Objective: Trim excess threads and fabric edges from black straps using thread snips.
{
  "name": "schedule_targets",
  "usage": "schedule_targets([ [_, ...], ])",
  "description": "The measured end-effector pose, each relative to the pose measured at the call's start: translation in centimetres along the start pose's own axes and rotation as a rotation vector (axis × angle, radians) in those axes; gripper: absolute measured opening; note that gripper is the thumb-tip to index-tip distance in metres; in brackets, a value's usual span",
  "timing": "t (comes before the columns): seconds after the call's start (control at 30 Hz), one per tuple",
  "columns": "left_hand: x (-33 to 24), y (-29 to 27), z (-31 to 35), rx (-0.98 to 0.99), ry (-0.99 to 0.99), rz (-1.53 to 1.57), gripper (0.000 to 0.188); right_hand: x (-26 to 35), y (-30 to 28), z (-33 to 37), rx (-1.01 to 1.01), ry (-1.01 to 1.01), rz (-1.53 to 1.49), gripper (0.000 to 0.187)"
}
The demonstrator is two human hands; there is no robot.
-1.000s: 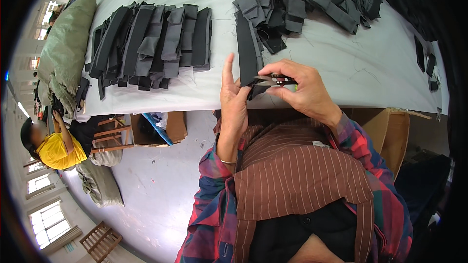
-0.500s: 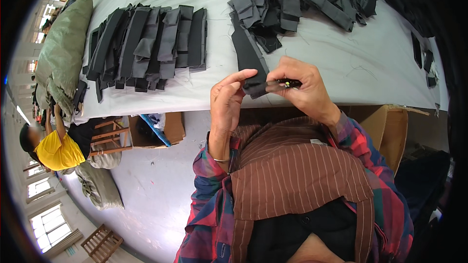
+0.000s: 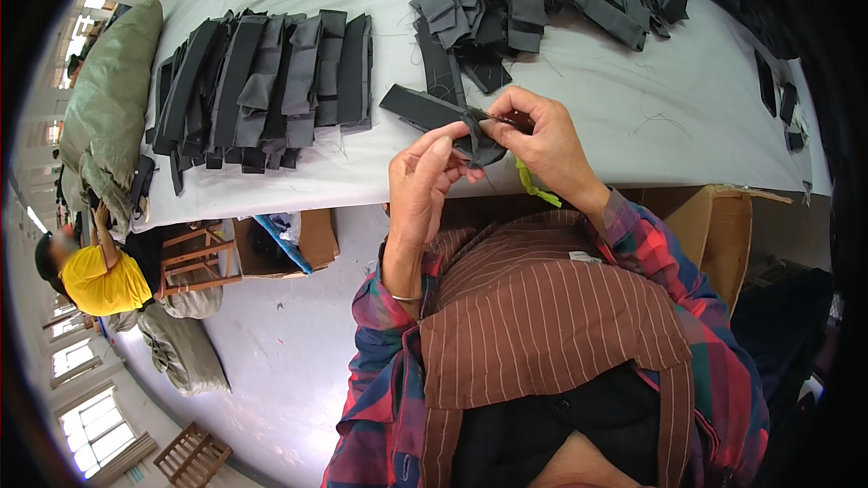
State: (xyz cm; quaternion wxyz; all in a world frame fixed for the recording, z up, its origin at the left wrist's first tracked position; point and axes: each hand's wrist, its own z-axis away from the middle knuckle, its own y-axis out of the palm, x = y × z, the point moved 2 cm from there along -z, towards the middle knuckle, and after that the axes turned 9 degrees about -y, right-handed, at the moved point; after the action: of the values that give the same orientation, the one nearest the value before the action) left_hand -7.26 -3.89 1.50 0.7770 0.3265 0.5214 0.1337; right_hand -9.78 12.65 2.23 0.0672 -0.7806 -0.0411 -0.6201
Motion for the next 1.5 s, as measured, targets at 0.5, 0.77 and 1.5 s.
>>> schedule_targets([
  [0.5, 0.1, 0.7, 0.2, -0.299, 0.124, -0.250, 0.032, 2.1, -1.5, 0.6, -0.047, -0.124, 0.164, 0.017],
  [0.77, 0.1, 0.8, 0.4, -0.292, 0.127, -0.190, 0.036, 3.2, -1.5, 1.8, 0.186, -0.268, 0.465, 0.017],
  [1.5, -5.0, 5.7, 4.5, -0.270, 0.141, -0.403, 0.043, 7.5, -1.4, 0.6, 0.156, -0.374, 0.147, 0.015],
])
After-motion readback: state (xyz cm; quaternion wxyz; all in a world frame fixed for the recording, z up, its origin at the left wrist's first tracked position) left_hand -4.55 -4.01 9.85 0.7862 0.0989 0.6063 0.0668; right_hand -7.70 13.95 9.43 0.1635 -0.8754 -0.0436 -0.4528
